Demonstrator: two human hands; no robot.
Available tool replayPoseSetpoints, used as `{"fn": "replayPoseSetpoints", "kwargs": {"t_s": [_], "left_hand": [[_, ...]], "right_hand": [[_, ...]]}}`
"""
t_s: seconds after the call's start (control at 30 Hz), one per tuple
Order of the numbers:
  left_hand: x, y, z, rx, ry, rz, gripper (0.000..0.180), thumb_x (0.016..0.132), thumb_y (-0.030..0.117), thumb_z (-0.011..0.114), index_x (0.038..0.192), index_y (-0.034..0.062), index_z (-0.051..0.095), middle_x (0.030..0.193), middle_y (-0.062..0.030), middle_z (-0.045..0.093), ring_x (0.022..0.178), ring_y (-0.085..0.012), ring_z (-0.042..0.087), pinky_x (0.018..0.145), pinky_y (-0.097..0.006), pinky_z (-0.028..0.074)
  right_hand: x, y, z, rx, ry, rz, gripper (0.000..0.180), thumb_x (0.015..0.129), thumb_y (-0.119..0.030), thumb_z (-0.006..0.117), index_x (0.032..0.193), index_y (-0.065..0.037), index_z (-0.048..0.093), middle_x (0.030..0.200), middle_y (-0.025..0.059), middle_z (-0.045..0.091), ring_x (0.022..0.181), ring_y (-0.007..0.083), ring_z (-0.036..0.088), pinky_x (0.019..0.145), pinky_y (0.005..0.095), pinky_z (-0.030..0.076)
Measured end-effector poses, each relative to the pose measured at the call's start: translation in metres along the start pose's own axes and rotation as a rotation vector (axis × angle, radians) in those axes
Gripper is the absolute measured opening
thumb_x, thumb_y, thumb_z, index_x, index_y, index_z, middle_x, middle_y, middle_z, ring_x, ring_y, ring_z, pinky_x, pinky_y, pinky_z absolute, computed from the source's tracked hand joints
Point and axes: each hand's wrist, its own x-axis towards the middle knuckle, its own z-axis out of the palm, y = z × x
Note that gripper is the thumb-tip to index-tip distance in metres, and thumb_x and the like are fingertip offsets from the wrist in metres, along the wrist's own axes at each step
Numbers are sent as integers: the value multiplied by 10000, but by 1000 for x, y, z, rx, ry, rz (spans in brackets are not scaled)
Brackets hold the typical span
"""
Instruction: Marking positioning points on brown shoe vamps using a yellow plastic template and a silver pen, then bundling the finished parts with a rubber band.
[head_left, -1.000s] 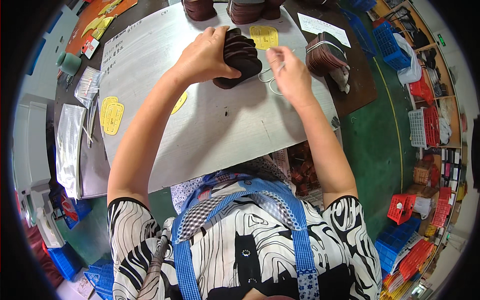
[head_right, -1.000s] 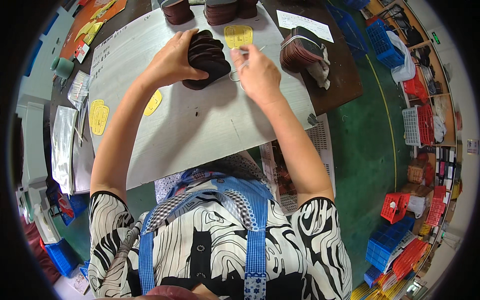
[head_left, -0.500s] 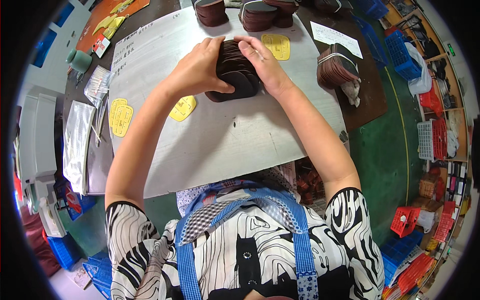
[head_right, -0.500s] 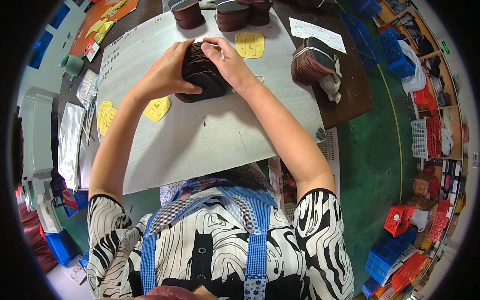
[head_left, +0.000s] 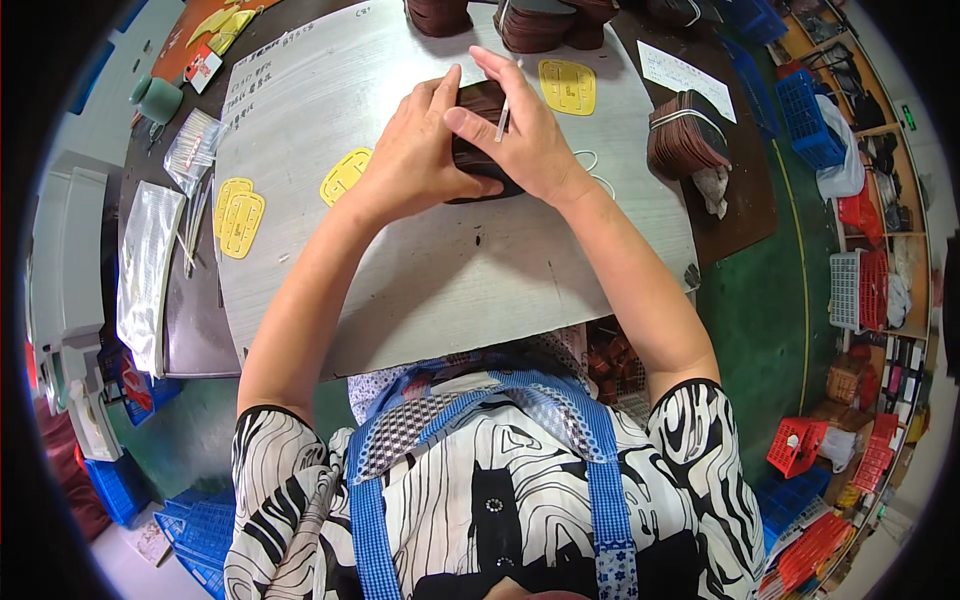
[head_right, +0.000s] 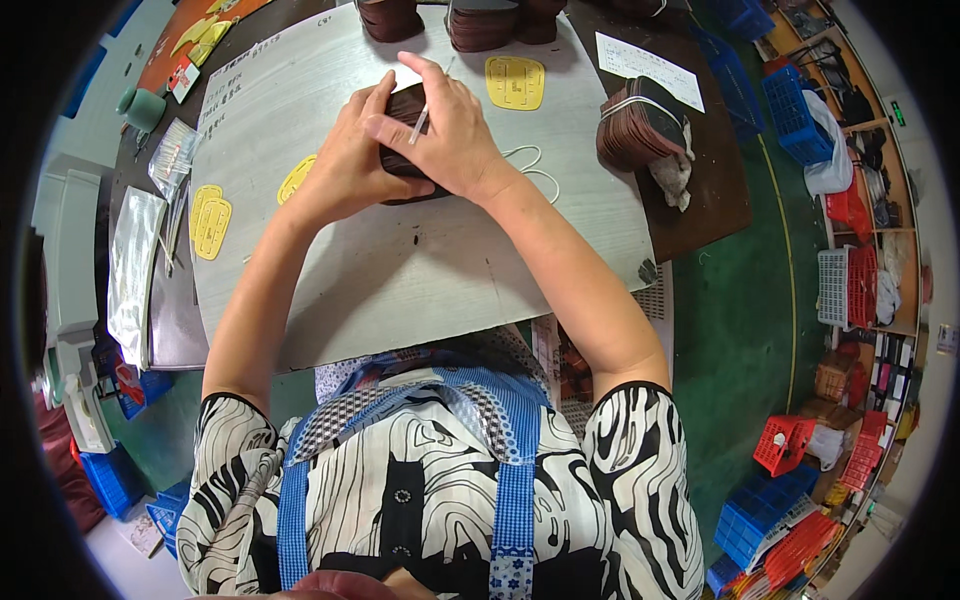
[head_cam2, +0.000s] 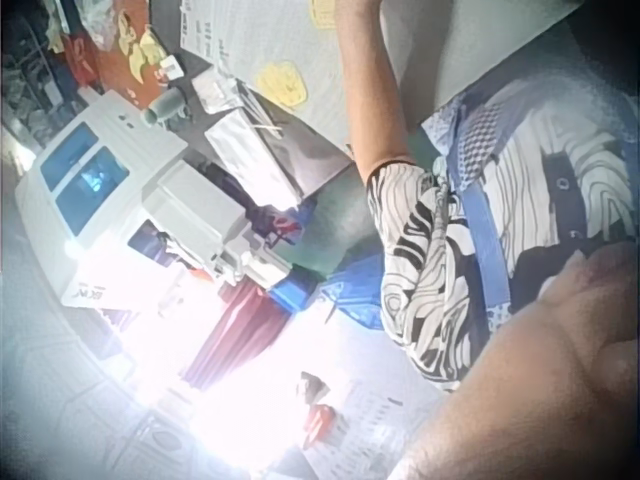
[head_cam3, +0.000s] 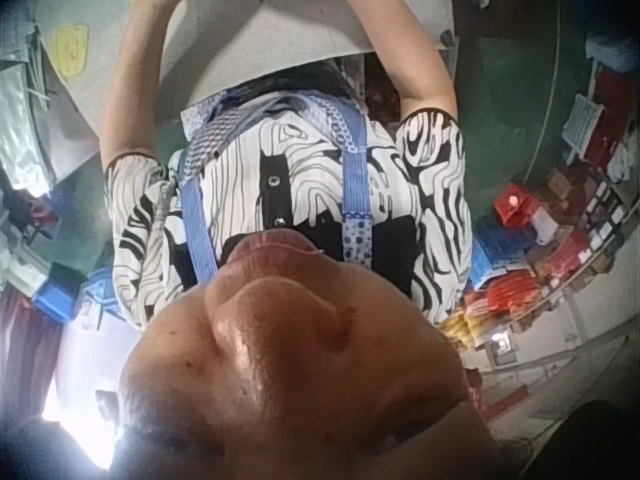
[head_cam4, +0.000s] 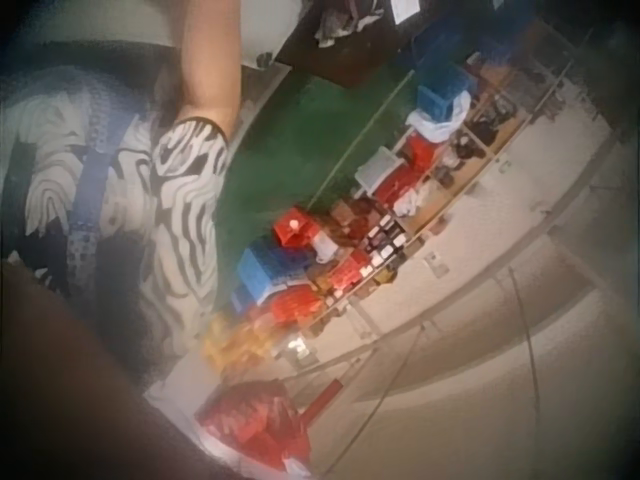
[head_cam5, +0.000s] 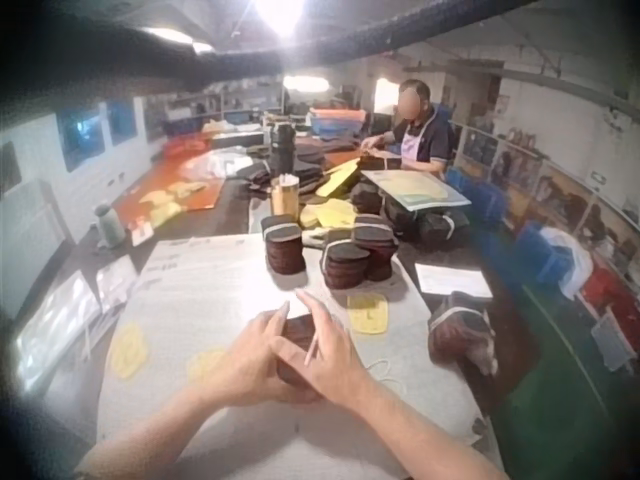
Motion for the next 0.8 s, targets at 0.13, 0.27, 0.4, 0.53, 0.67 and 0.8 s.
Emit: {"fn": "replayPoseSetpoints", "kwargs": {"t_s": [0.13,0.27,0.4,0.53,0.67,0.8], "left_hand": [[-3,-5,-1,-89,-5,-57,1254,594,277,959,1584,-6,243,1422,-239,446,1335,-401,462,1130,-448,418],[-8,8,2,-187,-20,-70,1200,601,221,950,1582,47,281,1393,-222,470,1277,-390,522,1087,-452,457],[-10,19,-10,-164,34,-27,1193,569,250,958,1552,30,320,1339,-238,487,1215,-417,559,1014,-457,508],[-15,4,-1,-178,61,59,1207,588,240,951,1563,7,279,1363,-252,475,1271,-416,511,1071,-452,470],[-24,7,10,-177,101,44,1228,599,244,951,1575,5,245,1383,-256,457,1274,-424,508,1071,-457,471],[-19,7,11,-206,83,-23,1185,622,240,940,1567,8,264,1363,-251,467,1256,-420,526,1053,-457,485]], "right_hand": [[-3,9,-12,134,-71,117,634,954,-315,685,1460,-14,450,1308,179,613,1232,242,575,1075,345,445],[-18,12,0,142,38,76,619,979,-285,674,1472,-7,423,1367,153,565,1269,225,542,1109,336,408],[-19,-32,-4,317,106,71,634,990,-401,687,1438,-24,442,1295,124,559,1205,179,519,1083,316,404],[-23,0,-1,211,1,146,665,1002,-473,645,1453,-29,439,1322,140,544,1237,176,511,1068,296,412],[-22,-13,0,597,-5,220,721,1018,-541,577,1496,-32,400,1455,113,499,1334,172,466,1145,332,356],[-27,-7,-4,302,-95,122,827,979,-594,608,1522,-23,354,1489,125,480,1372,199,453,1175,344,339]]}}
